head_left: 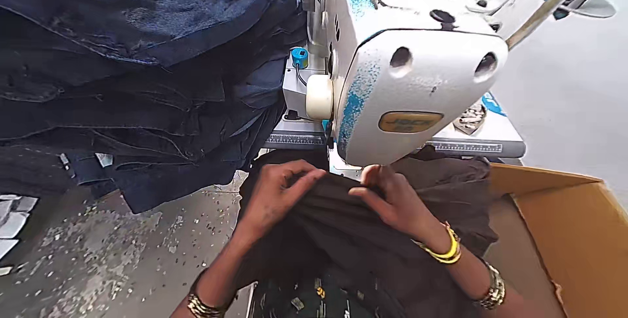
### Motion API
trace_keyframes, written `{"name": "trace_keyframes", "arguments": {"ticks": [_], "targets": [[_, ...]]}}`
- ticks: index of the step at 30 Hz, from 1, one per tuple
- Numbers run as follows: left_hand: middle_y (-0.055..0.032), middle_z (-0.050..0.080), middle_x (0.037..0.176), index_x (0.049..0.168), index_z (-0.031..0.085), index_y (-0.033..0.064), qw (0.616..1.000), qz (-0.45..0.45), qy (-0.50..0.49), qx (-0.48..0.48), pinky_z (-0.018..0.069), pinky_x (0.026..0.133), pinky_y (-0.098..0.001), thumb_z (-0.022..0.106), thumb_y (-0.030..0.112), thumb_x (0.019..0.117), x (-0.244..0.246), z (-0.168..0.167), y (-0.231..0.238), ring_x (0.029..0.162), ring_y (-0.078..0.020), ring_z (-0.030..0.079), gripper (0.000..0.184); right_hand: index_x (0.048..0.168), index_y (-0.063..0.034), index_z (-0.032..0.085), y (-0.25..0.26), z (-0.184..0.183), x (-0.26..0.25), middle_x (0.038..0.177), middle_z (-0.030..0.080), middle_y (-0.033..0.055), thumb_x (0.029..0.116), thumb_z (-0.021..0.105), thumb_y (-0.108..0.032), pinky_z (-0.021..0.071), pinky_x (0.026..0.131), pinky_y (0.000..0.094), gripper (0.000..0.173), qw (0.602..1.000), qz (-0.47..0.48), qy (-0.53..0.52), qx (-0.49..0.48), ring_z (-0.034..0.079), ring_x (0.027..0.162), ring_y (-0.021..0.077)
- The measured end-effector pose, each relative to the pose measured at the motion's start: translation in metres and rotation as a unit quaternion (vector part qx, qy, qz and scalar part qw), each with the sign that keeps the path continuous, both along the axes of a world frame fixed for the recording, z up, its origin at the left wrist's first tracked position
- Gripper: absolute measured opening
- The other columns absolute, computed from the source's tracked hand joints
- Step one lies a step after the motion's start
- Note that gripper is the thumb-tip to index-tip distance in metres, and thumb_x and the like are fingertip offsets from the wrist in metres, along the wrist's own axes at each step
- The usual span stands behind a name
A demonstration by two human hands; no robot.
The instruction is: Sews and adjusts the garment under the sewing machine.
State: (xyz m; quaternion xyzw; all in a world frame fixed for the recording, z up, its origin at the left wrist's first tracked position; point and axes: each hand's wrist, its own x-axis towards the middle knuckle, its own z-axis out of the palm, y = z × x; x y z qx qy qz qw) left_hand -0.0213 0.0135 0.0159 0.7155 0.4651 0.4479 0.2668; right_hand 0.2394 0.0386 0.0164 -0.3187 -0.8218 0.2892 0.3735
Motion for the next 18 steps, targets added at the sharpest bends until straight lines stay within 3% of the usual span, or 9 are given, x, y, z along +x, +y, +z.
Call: {"name": "trace_keyframes", "arguments": {"ticks": [2, 5, 8, 11, 15, 18], "targets": [[0.0034, 0.074, 0.087, 0.093, 0.077, 0.0091, 0.994, 0.082, 0.060, -0.032, 0.0526, 0.076, -0.0209, 0.060, 0.035, 0.0997, -0.031, -0.007, 0.003, 0.080, 0.0042, 0.065, 0.031, 0.109, -0.0003, 0.057, 0.008, -0.005, 0.013, 0.078, 0.061, -0.0013, 0.1010, 0.062, -0.028, 0.0489, 0.065, 0.0191, 0.029, 0.995, -0.085, -0.040, -0.034, 0.057, 0.068, 0.0005], [0.0059, 0.069, 0.079, 0.092, 0.076, 0.0121, 0.981, 0.153, 0.100, -0.073, 0.0477, 0.067, -0.0224, 0.060, 0.041, 0.0980, -0.062, -0.026, 0.005, 0.070, 0.0040, 0.059, 0.033, 0.103, -0.0031, 0.061, 0.022, -0.011, 0.011, 0.072, 0.058, -0.0011, 0.0984, 0.064, -0.035, 0.0478, 0.061, 0.0258, 0.032, 0.986, -0.143, -0.073, -0.055, 0.055, 0.063, 0.0055], [0.0053, 0.069, 0.079, 0.091, 0.076, 0.0112, 0.974, 0.181, 0.104, -0.089, 0.0461, 0.067, -0.0231, 0.059, 0.040, 0.0977, -0.071, -0.036, 0.001, 0.069, 0.0042, 0.057, 0.034, 0.100, -0.0018, 0.066, 0.031, -0.007, -0.009, 0.074, 0.061, 0.0016, 0.0882, 0.073, -0.040, 0.0485, 0.066, 0.0372, 0.040, 0.975, -0.180, -0.086, -0.100, 0.058, 0.069, 0.0127], [0.0054, 0.069, 0.080, 0.092, 0.076, 0.0101, 0.973, 0.187, 0.092, -0.096, 0.0463, 0.068, -0.0207, 0.059, 0.039, 0.0977, -0.072, -0.039, 0.000, 0.070, 0.0057, 0.058, 0.034, 0.108, 0.0027, 0.068, 0.035, 0.001, -0.015, 0.083, 0.068, 0.0082, 0.0866, 0.074, -0.037, 0.0524, 0.075, 0.0438, 0.046, 0.970, -0.185, -0.102, -0.122, 0.065, 0.081, 0.0190], [0.0056, 0.068, 0.079, 0.092, 0.075, 0.0103, 0.972, 0.184, 0.097, -0.106, 0.0455, 0.067, -0.0222, 0.060, 0.039, 0.0979, -0.068, -0.043, 0.005, 0.069, 0.0046, 0.057, 0.033, 0.097, -0.0041, 0.066, 0.033, 0.003, -0.011, 0.076, 0.060, -0.0002, 0.0909, 0.071, -0.037, 0.0477, 0.070, 0.0355, 0.034, 0.972, -0.159, -0.100, -0.141, 0.057, 0.073, 0.0104], [0.0047, 0.069, 0.081, 0.093, 0.075, 0.0101, 0.973, 0.184, 0.102, -0.093, 0.0462, 0.069, -0.0236, 0.060, 0.038, 0.0983, -0.062, -0.037, 0.011, 0.071, 0.0036, 0.058, 0.032, 0.103, -0.0020, 0.065, 0.033, 0.002, -0.003, 0.075, 0.059, -0.0026, 0.0905, 0.072, -0.030, 0.0471, 0.068, 0.0277, 0.031, 0.981, -0.135, -0.071, -0.119, 0.054, 0.069, 0.0047]]}}
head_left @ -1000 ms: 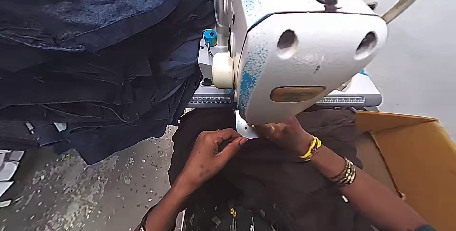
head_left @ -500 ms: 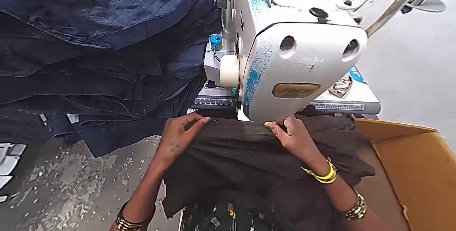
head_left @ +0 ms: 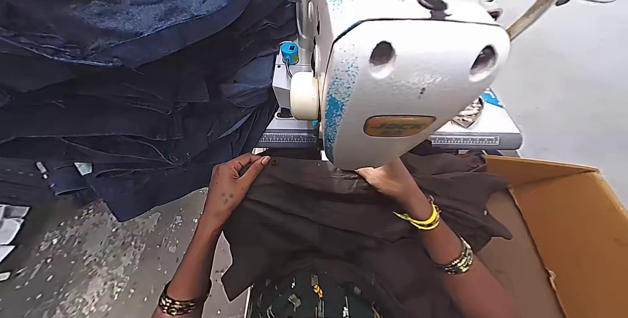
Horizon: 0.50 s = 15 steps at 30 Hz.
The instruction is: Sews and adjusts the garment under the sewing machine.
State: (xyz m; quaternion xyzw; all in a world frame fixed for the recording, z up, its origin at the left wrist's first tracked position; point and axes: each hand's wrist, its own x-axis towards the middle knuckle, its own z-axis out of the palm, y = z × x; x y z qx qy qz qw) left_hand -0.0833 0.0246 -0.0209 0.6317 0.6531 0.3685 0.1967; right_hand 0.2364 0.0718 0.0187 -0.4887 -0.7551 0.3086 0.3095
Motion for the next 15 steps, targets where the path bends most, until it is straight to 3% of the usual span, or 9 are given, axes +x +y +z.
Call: {"name": "trace_keyframes", "arguments": {"ticks": [4, 6, 10, 12, 13, 15], "targets": [[0.0041, 0.071, 0.082, 0.093, 0.077, 0.0119, 0.999, -0.019, 0.003, 0.035, 0.0476, 0.069, -0.0231, 0.060, 0.039, 0.0988, 0.012, 0.011, 0.005, 0.072, 0.0033, 0.060, 0.033, 0.106, -0.0012, 0.060, 0.002, -0.002, 0.024, 0.072, 0.055, -0.0061, 0.0955, 0.067, -0.026, 0.0439, 0.062, 0.0172, 0.028, 0.997, -0.023, 0.000, 0.074, 0.049, 0.063, -0.0032], [0.0057, 0.070, 0.080, 0.092, 0.077, 0.0136, 0.999, -0.032, 0.006, 0.041, 0.0463, 0.067, -0.0224, 0.060, 0.043, 0.0988, 0.019, 0.013, 0.008, 0.070, 0.0039, 0.059, 0.034, 0.105, -0.0032, 0.060, 0.002, -0.003, 0.032, 0.072, 0.053, -0.0062, 0.0971, 0.064, -0.031, 0.0424, 0.060, 0.0183, 0.029, 0.993, -0.052, -0.034, 0.098, 0.048, 0.063, -0.0014], [0.0046, 0.069, 0.076, 0.089, 0.076, 0.0143, 0.997, -0.043, 0.041, 0.039, 0.0460, 0.065, -0.0279, 0.056, 0.047, 0.0988, 0.020, 0.011, 0.009, 0.067, -0.0005, 0.060, 0.039, 0.108, -0.0017, 0.066, 0.005, -0.006, 0.066, 0.064, 0.058, 0.0043, 0.0972, 0.061, -0.048, 0.0473, 0.053, 0.0441, 0.048, 0.979, -0.056, -0.148, 0.125, 0.057, 0.055, 0.0220], [0.0007, 0.065, 0.070, 0.085, 0.073, 0.0131, 0.995, -0.031, 0.084, 0.044, 0.0451, 0.060, -0.0381, 0.054, 0.050, 0.0990, 0.022, 0.004, 0.006, 0.062, -0.0108, 0.059, 0.044, 0.108, 0.0015, 0.069, 0.017, -0.008, 0.106, 0.063, 0.060, 0.0127, 0.0965, 0.062, -0.050, 0.0476, 0.055, 0.0567, 0.053, 0.970, -0.114, -0.188, 0.106, 0.060, 0.057, 0.0331], [-0.0045, 0.067, 0.072, 0.087, 0.073, 0.0105, 0.993, -0.033, 0.103, 0.052, 0.0478, 0.061, -0.0456, 0.054, 0.048, 0.0998, 0.026, 0.002, 0.005, 0.065, -0.0191, 0.063, 0.044, 0.106, 0.0034, 0.068, 0.026, -0.010, 0.124, 0.063, 0.059, 0.0156, 0.0976, 0.063, -0.046, 0.0459, 0.057, 0.0596, 0.050, 0.960, -0.163, -0.203, 0.108, 0.058, 0.057, 0.0364], [-0.0115, 0.074, 0.095, 0.103, 0.075, 0.0070, 0.992, -0.074, 0.091, 0.049, 0.0535, 0.078, -0.0562, 0.054, 0.039, 0.1022, 0.039, 0.000, 0.004, 0.089, -0.0296, 0.071, 0.038, 0.102, 0.0052, 0.066, 0.041, -0.016, 0.141, 0.066, 0.058, 0.0205, 0.1000, 0.062, -0.032, 0.0436, 0.059, 0.0618, 0.038, 0.932, -0.236, -0.234, 0.143, 0.060, 0.061, 0.0420]]}}
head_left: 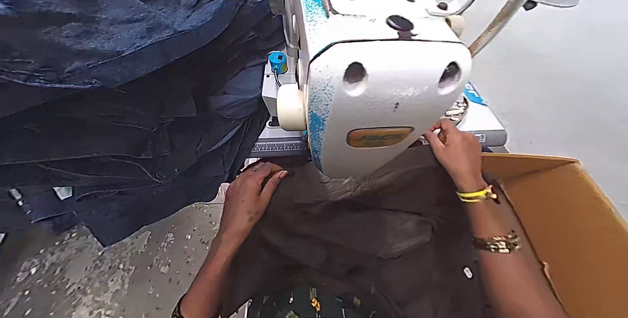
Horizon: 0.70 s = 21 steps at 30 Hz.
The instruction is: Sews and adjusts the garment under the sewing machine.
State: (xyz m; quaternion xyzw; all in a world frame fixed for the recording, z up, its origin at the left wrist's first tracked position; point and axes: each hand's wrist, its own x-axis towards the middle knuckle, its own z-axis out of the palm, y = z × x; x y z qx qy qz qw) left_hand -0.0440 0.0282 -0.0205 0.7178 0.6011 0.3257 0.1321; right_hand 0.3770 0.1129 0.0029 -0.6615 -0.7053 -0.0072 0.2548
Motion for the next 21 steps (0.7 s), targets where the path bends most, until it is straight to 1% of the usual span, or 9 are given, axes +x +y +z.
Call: {"name": "trace_keyframes", "arguments": {"ticks": [2, 4, 7, 9, 11, 13, 15, 18, 21], "targets": [[-0.0098, 0.071, 0.120, 0.132, 0.063, 0.0031, 0.992, -0.075, -0.085, -0.055, 0.0516, 0.099, -0.0473, 0.047, 0.036, 0.1063, 0.017, 0.004, 0.004, 0.114, -0.0211, 0.067, 0.044, 0.102, 0.0046, 0.071, 0.010, 0.002, -0.017, 0.086, 0.069, 0.0255, 0.0997, 0.064, -0.022, 0.0511, 0.069, 0.0645, 0.028, 0.998, 0.031, -0.040, 0.042, 0.069, 0.081, 0.0463], [-0.0090, 0.066, 0.126, 0.146, 0.046, -0.0019, 0.967, -0.116, -0.198, -0.114, 0.0517, 0.100, -0.0298, 0.045, 0.036, 0.1074, 0.037, 0.008, 0.009, 0.114, -0.0078, 0.063, 0.054, 0.107, 0.0016, 0.074, 0.021, 0.003, -0.046, 0.103, 0.068, 0.0262, 0.0963, 0.070, -0.024, 0.0504, 0.080, 0.0617, 0.028, 0.992, 0.098, -0.064, 0.056, 0.066, 0.100, 0.0469], [-0.0127, 0.063, 0.120, 0.147, 0.041, -0.0059, 0.953, -0.076, -0.256, -0.146, 0.0516, 0.093, -0.0250, 0.048, 0.029, 0.1056, 0.059, 0.015, 0.013, 0.103, -0.0063, 0.063, 0.055, 0.116, 0.0041, 0.071, 0.042, -0.011, -0.069, 0.111, 0.065, 0.0285, 0.0873, 0.080, -0.031, 0.0463, 0.080, 0.0631, 0.046, 0.983, 0.128, -0.107, 0.070, 0.061, 0.105, 0.0500], [-0.0122, 0.063, 0.117, 0.146, 0.043, -0.0045, 0.953, -0.042, -0.257, -0.155, 0.0518, 0.090, -0.0258, 0.050, 0.028, 0.1039, 0.066, 0.015, 0.013, 0.099, -0.0074, 0.063, 0.054, 0.118, 0.0030, 0.070, 0.067, -0.041, -0.067, 0.113, 0.063, 0.0252, 0.0865, 0.078, -0.038, 0.0450, 0.081, 0.0572, 0.052, 0.972, 0.121, -0.146, 0.139, 0.060, 0.102, 0.0449], [-0.0120, 0.062, 0.113, 0.145, 0.043, -0.0056, 0.955, -0.024, -0.260, -0.143, 0.0511, 0.086, -0.0263, 0.049, 0.029, 0.1027, 0.069, 0.011, 0.011, 0.094, -0.0086, 0.061, 0.055, 0.131, 0.0015, 0.063, 0.057, -0.017, -0.077, 0.132, 0.058, 0.0257, 0.0977, 0.068, -0.028, 0.0450, 0.092, 0.0559, 0.045, 0.974, 0.091, -0.208, -0.010, 0.057, 0.119, 0.0439], [-0.0102, 0.062, 0.110, 0.145, 0.043, -0.0053, 0.953, -0.018, -0.277, -0.126, 0.0511, 0.083, -0.0240, 0.050, 0.029, 0.1023, 0.072, 0.005, 0.010, 0.093, -0.0074, 0.061, 0.056, 0.112, -0.0004, 0.069, 0.048, -0.018, -0.075, 0.122, 0.064, 0.0248, 0.0966, 0.065, -0.017, 0.0478, 0.085, 0.0560, 0.023, 0.979, 0.096, -0.173, 0.036, 0.062, 0.111, 0.0440], [-0.0079, 0.061, 0.108, 0.145, 0.043, -0.0053, 0.948, -0.014, -0.296, -0.113, 0.0516, 0.081, -0.0213, 0.051, 0.031, 0.1010, 0.074, 0.000, 0.011, 0.092, -0.0053, 0.060, 0.057, 0.098, -0.0038, 0.072, 0.036, -0.027, -0.067, 0.105, 0.070, 0.0197, 0.0968, 0.066, -0.021, 0.0509, 0.078, 0.0528, 0.019, 0.981, 0.107, -0.096, 0.129, 0.067, 0.100, 0.0406], [-0.0049, 0.059, 0.103, 0.135, 0.047, -0.0072, 0.942, -0.005, -0.319, -0.105, 0.0493, 0.077, -0.0156, 0.055, 0.026, 0.1004, 0.075, 0.000, 0.012, 0.087, 0.0006, 0.058, 0.048, 0.101, 0.0080, 0.070, 0.005, -0.013, -0.064, 0.094, 0.070, 0.0254, 0.0971, 0.065, -0.013, 0.0553, 0.077, 0.0561, 0.022, 0.988, 0.081, 0.058, 0.119, 0.071, 0.088, 0.0415], [-0.0020, 0.059, 0.097, 0.121, 0.052, -0.0049, 0.942, -0.002, -0.319, -0.105, 0.0474, 0.077, -0.0155, 0.056, 0.024, 0.0996, 0.075, 0.000, 0.014, 0.086, 0.0029, 0.056, 0.036, 0.100, 0.0068, 0.070, -0.009, 0.006, -0.068, 0.084, 0.070, 0.0195, 0.0935, 0.067, -0.009, 0.0533, 0.067, 0.0417, 0.018, 0.982, 0.063, 0.130, 0.119, 0.066, 0.070, 0.0262]]}}
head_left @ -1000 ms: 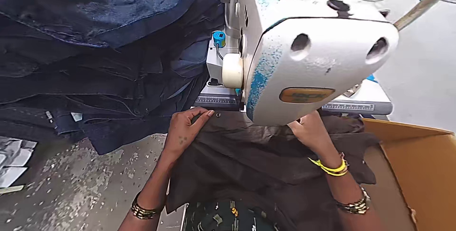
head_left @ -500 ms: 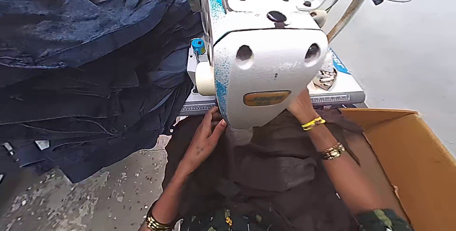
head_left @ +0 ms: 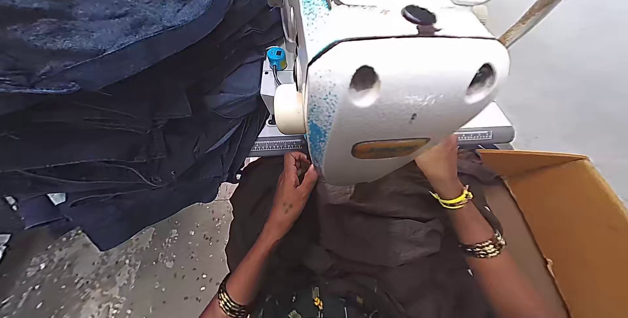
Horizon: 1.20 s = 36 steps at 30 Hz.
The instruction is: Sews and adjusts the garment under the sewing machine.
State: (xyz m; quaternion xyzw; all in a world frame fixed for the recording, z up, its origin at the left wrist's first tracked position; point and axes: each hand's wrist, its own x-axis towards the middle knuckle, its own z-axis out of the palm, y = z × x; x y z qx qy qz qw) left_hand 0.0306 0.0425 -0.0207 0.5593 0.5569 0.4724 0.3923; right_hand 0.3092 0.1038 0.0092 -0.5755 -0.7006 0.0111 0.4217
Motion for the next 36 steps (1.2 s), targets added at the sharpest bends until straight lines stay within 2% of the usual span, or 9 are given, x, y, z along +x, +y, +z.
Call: {"name": "trace_keyframes", "arguments": {"ticks": [5, 8, 10, 15, 20, 25, 30, 33, 36], "targets": [[0.0018, 0.052, 0.061, 0.077, 0.062, 0.0042, 0.986, -0.008, 0.134, 0.094, 0.0406, 0.055, -0.0237, 0.056, 0.023, 0.0968, -0.004, 0.011, -0.013, 0.056, -0.0031, 0.049, 0.028, 0.087, 0.0011, 0.072, -0.015, 0.015, -0.032, 0.078, 0.069, 0.0129, 0.0891, 0.069, -0.012, 0.0534, 0.064, 0.0379, 0.014, 0.994, 0.083, -0.034, 0.063, 0.067, 0.070, 0.0213], [0.0007, 0.042, 0.053, 0.065, 0.050, 0.0077, 0.965, -0.111, 0.123, 0.203, 0.0314, 0.046, -0.0181, 0.057, 0.022, 0.1012, -0.012, 0.029, -0.043, 0.048, -0.0028, 0.040, 0.040, 0.084, -0.0061, 0.068, -0.034, 0.007, -0.059, 0.076, 0.069, 0.0111, 0.0983, 0.061, -0.022, 0.0558, 0.064, 0.0351, 0.022, 0.951, 0.196, -0.142, 0.194, 0.068, 0.071, 0.0232], [0.0036, 0.043, 0.055, 0.069, 0.053, 0.0088, 0.970, -0.119, 0.104, 0.183, 0.0300, 0.047, -0.0152, 0.059, 0.027, 0.1019, -0.015, 0.027, -0.050, 0.049, 0.0007, 0.038, 0.038, 0.086, -0.0096, 0.068, -0.040, 0.002, -0.079, 0.069, 0.064, 0.0065, 0.1014, 0.056, -0.017, 0.0487, 0.061, 0.0332, 0.022, 0.917, 0.265, -0.193, 0.225, 0.062, 0.064, 0.0219], [0.0030, 0.071, 0.080, 0.094, 0.074, 0.0063, 0.974, -0.122, 0.082, 0.170, 0.0490, 0.066, -0.0107, 0.063, 0.029, 0.1008, -0.018, 0.031, -0.055, 0.071, 0.0066, 0.061, 0.026, 0.083, -0.0116, 0.070, -0.041, 0.008, -0.088, 0.070, 0.069, 0.0060, 0.0957, 0.063, -0.019, 0.0551, 0.068, 0.0313, 0.016, 0.931, 0.254, -0.171, 0.197, 0.068, 0.070, 0.0205], [0.0035, 0.072, 0.082, 0.094, 0.075, 0.0062, 0.975, -0.126, 0.082, 0.166, 0.0489, 0.067, -0.0094, 0.063, 0.028, 0.1008, -0.028, 0.030, -0.052, 0.073, 0.0081, 0.062, 0.025, 0.085, -0.0080, 0.067, -0.041, -0.002, -0.079, 0.062, 0.058, 0.0047, 0.1016, 0.056, -0.014, 0.0433, 0.056, 0.0317, 0.020, 0.906, 0.279, -0.200, 0.247, 0.056, 0.058, 0.0207], [0.0036, 0.071, 0.079, 0.093, 0.075, 0.0074, 0.975, -0.130, 0.100, 0.152, 0.0474, 0.065, -0.0107, 0.063, 0.030, 0.1005, -0.018, 0.022, -0.049, 0.070, 0.0074, 0.060, 0.027, 0.071, -0.0091, 0.071, -0.029, 0.005, -0.082, 0.061, 0.065, 0.0064, 0.0908, 0.063, -0.011, 0.0477, 0.057, 0.0346, 0.022, 0.922, 0.235, -0.211, 0.225, 0.064, 0.060, 0.0223], [0.0051, 0.073, 0.086, 0.093, 0.076, 0.0061, 0.980, -0.112, 0.048, 0.157, 0.0516, 0.072, -0.0107, 0.065, 0.026, 0.0993, -0.032, 0.032, -0.045, 0.078, 0.0087, 0.063, 0.023, 0.101, -0.0037, 0.061, -0.057, 0.005, -0.080, 0.084, 0.066, 0.0031, 0.1044, 0.057, -0.033, 0.0533, 0.079, 0.0208, 0.030, 0.919, 0.389, 0.050, -0.047, 0.064, 0.082, 0.0049], [0.0096, 0.072, 0.089, 0.092, 0.075, 0.0100, 0.993, -0.016, 0.086, 0.079, 0.0532, 0.079, -0.0158, 0.064, 0.029, 0.0979, -0.077, 0.034, -0.040, 0.084, 0.0075, 0.063, 0.023, 0.103, 0.0007, 0.060, -0.064, 0.005, -0.065, 0.080, 0.065, 0.0048, 0.0996, 0.064, -0.028, 0.0522, 0.072, 0.0277, 0.029, 0.939, 0.313, 0.078, -0.117, 0.062, 0.074, 0.0091], [0.0080, 0.070, 0.087, 0.093, 0.075, 0.0109, 0.985, 0.063, 0.161, 0.001, 0.0503, 0.075, -0.0208, 0.062, 0.034, 0.0964, -0.119, 0.020, -0.030, 0.079, 0.0054, 0.061, 0.027, 0.099, -0.0046, 0.057, -0.046, -0.006, -0.040, 0.072, 0.054, -0.0069, 0.0987, 0.063, -0.029, 0.0435, 0.062, 0.0141, 0.025, 0.967, 0.207, 0.081, -0.120, 0.050, 0.064, -0.0051]]}}
